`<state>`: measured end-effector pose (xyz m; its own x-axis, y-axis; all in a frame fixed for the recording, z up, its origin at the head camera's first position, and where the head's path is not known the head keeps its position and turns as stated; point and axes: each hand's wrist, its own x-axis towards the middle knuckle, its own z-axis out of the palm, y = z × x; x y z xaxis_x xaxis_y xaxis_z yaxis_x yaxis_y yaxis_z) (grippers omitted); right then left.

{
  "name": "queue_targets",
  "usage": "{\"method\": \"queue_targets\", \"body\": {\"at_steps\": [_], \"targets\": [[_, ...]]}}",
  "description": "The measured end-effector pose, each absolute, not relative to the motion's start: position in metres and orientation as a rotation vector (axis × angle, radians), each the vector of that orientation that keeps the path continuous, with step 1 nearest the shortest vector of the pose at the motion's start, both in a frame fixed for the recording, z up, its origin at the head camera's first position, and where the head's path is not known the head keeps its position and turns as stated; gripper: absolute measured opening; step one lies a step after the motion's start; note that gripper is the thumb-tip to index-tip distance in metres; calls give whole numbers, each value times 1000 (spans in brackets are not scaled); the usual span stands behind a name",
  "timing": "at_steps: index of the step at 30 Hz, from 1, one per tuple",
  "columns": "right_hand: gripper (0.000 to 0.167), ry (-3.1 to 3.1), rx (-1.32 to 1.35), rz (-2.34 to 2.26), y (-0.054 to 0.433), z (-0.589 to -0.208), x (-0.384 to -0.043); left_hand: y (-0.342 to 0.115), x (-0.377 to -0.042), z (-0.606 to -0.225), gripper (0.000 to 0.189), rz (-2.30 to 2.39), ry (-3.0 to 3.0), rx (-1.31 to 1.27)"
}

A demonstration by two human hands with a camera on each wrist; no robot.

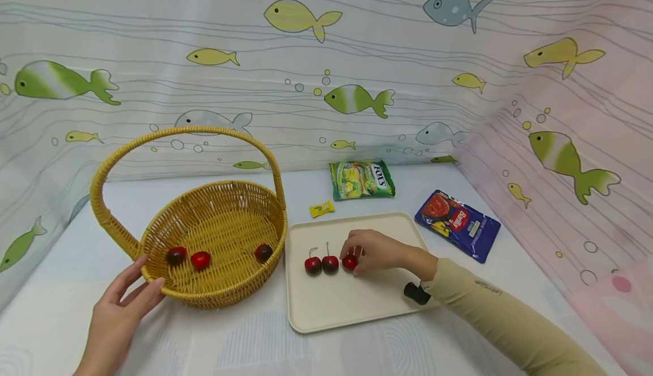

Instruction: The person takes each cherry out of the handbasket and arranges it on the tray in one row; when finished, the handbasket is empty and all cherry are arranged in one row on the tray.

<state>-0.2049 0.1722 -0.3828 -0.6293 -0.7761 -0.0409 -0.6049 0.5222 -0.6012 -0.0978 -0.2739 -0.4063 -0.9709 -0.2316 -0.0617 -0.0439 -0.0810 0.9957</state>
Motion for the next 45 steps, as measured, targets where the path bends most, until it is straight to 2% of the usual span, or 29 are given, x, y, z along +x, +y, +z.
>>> {"method": "queue_targets", "body": {"at_steps": [23, 45], "targets": [[32, 2509, -1105, -801, 175, -364, -207, -275, -100, -406, 68, -2181, -2065, 327], [32, 2473, -1400, -954, 125, -316, -214, -272, -100, -398, 75, -2112, -2116, 510]]}}
